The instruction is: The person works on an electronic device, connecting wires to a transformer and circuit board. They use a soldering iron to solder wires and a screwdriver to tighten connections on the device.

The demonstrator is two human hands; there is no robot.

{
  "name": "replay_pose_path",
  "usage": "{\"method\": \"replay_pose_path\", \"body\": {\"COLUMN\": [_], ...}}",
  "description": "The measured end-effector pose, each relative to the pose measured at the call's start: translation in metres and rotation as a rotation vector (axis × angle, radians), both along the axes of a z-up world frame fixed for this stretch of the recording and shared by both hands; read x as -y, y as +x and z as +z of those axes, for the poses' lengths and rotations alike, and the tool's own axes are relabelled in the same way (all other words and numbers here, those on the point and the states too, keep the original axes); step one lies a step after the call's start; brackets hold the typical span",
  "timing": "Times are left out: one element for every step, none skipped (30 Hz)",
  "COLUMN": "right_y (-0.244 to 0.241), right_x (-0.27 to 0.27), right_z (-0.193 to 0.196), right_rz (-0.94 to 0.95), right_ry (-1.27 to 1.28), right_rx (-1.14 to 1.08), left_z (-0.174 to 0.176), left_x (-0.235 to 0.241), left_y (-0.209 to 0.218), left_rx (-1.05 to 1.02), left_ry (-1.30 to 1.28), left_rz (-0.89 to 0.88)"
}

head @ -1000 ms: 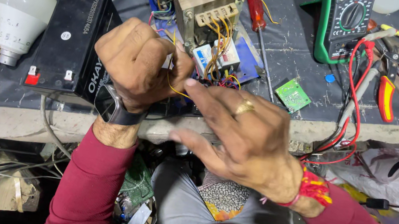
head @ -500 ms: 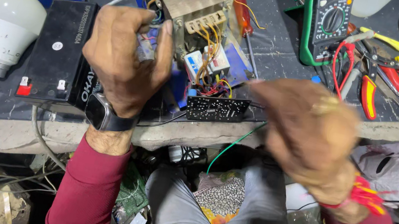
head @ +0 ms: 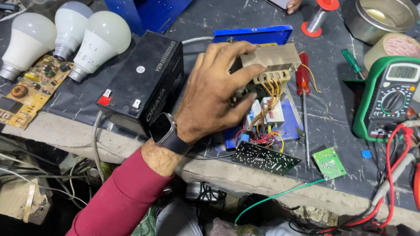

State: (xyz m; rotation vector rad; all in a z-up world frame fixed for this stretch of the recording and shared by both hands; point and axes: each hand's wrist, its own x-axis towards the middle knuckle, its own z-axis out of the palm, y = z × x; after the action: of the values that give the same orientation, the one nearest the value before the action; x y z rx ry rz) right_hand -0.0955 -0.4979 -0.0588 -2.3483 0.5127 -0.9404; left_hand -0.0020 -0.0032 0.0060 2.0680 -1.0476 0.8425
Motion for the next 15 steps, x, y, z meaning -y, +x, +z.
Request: {"method": "replay_pose_path", "body": {"right_y": [0.007,0.011,0.015,0.015,0.015,0.016,0.015,0.015,0.013,0.013,0.011,0.010,0.010,0.010,0.010], "right_x": [0.006,0.008,0.008,0.009,0.009,0.010,0.011,0.010,0.010,0.009,0.008,0.007,0.006,0.005,0.004], "right_z": [-0.007,-0.016,-0.024,-0.030,-0.036,-0.037,-0.038,-0.040,-0.042,-0.045,-0.047,-0.049,-0.050,-0.052,-0.054], "right_rz": [0.011,0.017,0.021,0.025,0.028,0.029,0.024,0.031,0.031,0.031,0.031,0.038,0.039,0.036,0.039], "right_ry": [0.021,0.039,0.058,0.068,0.076,0.082,0.086,0.088,0.093,0.101,0.107,0.116,0.122,0.131,0.135], "right_rx": [-0.001,-0.004,-0.011,-0.011,-0.015,-0.008,-0.004,-0.001,0.002,0.006,0.010,0.016,0.018,0.021,0.026], "left_z": [0.000,-0.002,-0.004,-0.006,-0.008,-0.008,-0.008,-0.009,-0.009,-0.008,-0.008,-0.007,-0.007,-0.007,-0.006], "left_x": [0.002,0.004,0.005,0.007,0.007,0.008,0.009,0.009,0.009,0.010,0.011,0.011,0.010,0.010,0.010], "left_y": [0.003,0.003,0.004,0.005,0.005,0.006,0.007,0.008,0.008,0.008,0.008,0.008,0.008,0.008,0.008], "left_rx": [0.003,-0.002,-0.006,-0.004,-0.002,0.006,0.012,0.019,0.026,0.023,0.021,0.018,0.025,0.032,0.039], "left_ry": [0.000,0.000,0.000,0.006,0.012,0.014,0.013,0.012,0.011,0.011,0.010,0.010,0.011,0.011,0.011], "left_rz": [0.007,0.012,0.016,0.026,0.035,0.044,0.041,0.041,0.040,0.043,0.045,0.051,0.051,0.051,0.052]}}
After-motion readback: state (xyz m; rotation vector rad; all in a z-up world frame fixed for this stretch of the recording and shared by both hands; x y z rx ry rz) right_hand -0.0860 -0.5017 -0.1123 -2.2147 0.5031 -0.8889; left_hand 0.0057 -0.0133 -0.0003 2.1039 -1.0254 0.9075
